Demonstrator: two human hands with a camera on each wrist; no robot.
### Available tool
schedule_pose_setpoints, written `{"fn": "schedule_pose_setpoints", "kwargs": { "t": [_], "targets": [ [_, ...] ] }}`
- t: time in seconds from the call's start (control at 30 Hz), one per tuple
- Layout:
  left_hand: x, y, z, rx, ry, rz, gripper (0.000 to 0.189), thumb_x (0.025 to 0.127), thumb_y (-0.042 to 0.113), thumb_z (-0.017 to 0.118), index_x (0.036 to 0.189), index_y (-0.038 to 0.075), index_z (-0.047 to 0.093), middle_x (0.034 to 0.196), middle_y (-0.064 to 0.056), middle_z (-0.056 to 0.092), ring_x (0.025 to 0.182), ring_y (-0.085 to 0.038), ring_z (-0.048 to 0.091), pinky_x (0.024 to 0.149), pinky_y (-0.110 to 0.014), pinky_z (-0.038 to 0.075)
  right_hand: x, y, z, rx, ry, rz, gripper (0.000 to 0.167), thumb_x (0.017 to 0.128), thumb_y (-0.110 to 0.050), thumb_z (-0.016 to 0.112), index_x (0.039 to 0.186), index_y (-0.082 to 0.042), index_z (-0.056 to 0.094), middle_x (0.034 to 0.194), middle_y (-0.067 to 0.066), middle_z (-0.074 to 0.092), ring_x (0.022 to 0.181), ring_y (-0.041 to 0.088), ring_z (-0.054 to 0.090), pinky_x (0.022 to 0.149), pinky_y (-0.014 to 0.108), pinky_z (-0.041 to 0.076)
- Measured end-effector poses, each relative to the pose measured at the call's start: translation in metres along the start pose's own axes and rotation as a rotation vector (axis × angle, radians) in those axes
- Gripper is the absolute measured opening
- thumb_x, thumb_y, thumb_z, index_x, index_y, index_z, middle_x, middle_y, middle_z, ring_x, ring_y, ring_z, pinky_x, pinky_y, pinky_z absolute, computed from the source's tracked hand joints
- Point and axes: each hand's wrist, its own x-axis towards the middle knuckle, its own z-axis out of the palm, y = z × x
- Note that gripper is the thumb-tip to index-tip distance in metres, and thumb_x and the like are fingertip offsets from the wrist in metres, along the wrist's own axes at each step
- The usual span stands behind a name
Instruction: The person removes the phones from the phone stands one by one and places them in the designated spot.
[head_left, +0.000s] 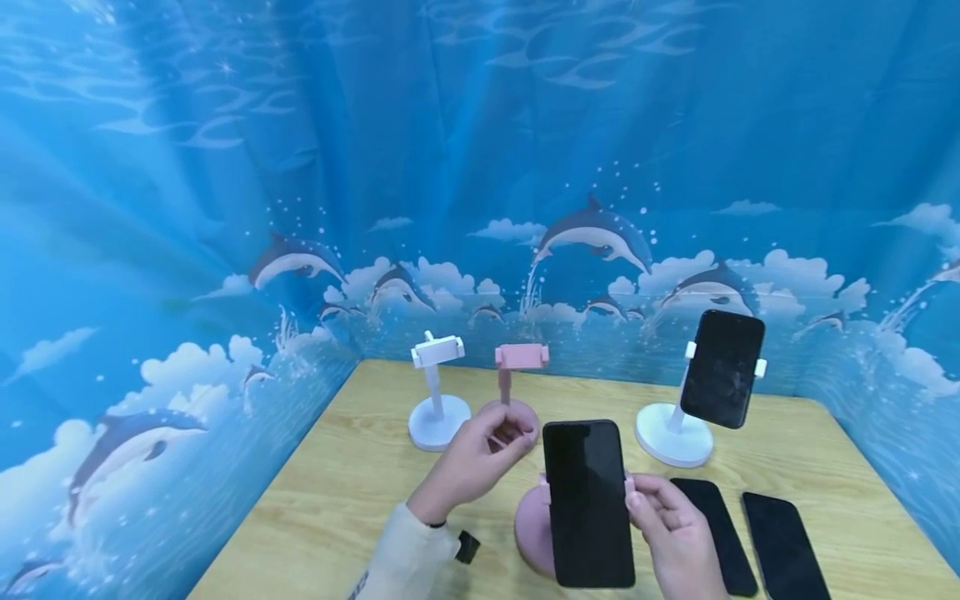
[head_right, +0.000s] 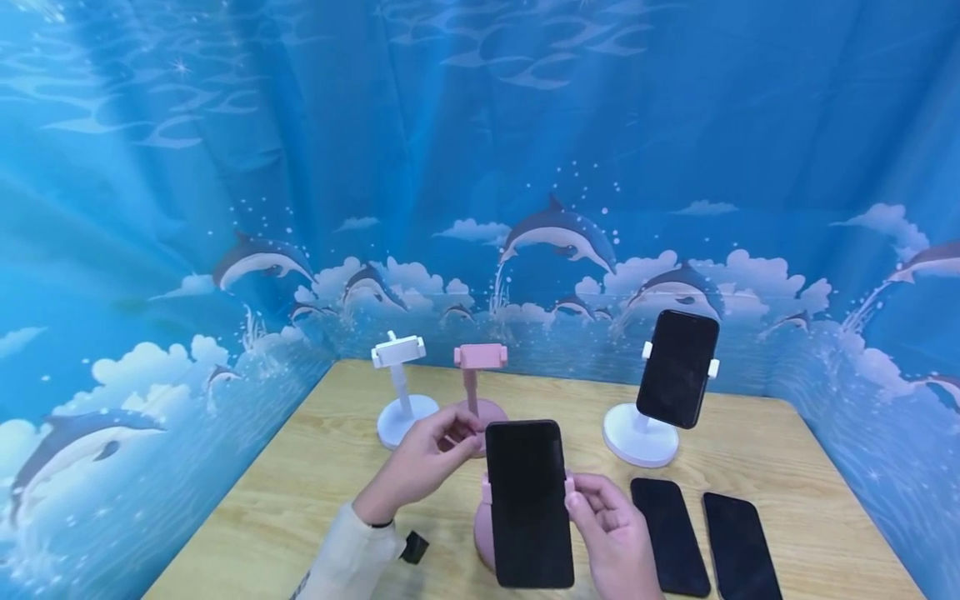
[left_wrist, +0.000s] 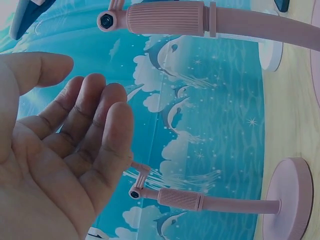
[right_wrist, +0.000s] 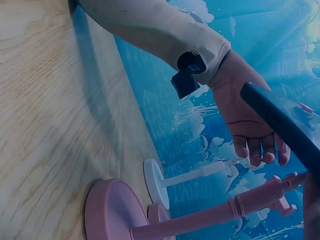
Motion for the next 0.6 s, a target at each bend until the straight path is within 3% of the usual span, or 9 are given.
{"fn": "schedule_pose_setpoints", "kwargs": {
  "t": [0.23,0.4,0.6],
  "targets": [
    [-0.0005,0.0025,0.0008,0.003,-0.016,-0.012,0.014,0.103,0.028,0.066,0.111,0.017,0.067,0.110,0.004,0.062,0.095,-0.016,0.062,0.081,-0.037,0.057,-0.0016,0.0047,0.0019,0.028,0.008,-0.056,0.022,0.102,0.005,0.058,0.111,-0.008,0.072,0.106,-0.010,0.076,0.094,0.001,0.069,0.078,0.017,0.055],
    [-0.0013,0.0058,0.0016,-0.003,-0.030,-0.018,0.008,0.103,0.024,0.066,0.110,0.021,0.067,0.109,0.004,0.062,0.094,-0.016,0.064,0.080,-0.037,0.058,0.0000,0.0031,0.0037,0.094,-0.039,-0.107,0.024,0.101,0.011,0.054,0.112,-0.003,0.070,0.110,-0.007,0.075,0.098,0.001,0.069,0.080,0.019,0.057],
    [-0.0027,0.0094,0.0022,-0.015,-0.039,-0.045,0.008,0.103,0.022,0.066,0.111,0.024,0.067,0.107,0.004,0.063,0.093,-0.016,0.065,0.080,-0.034,0.057,0.0020,0.0019,0.0025,0.049,-0.055,-0.074,0.016,0.102,0.006,0.057,0.114,0.004,0.068,0.114,-0.006,0.074,0.098,0.004,0.069,0.079,0.022,0.058]
  ]
}}
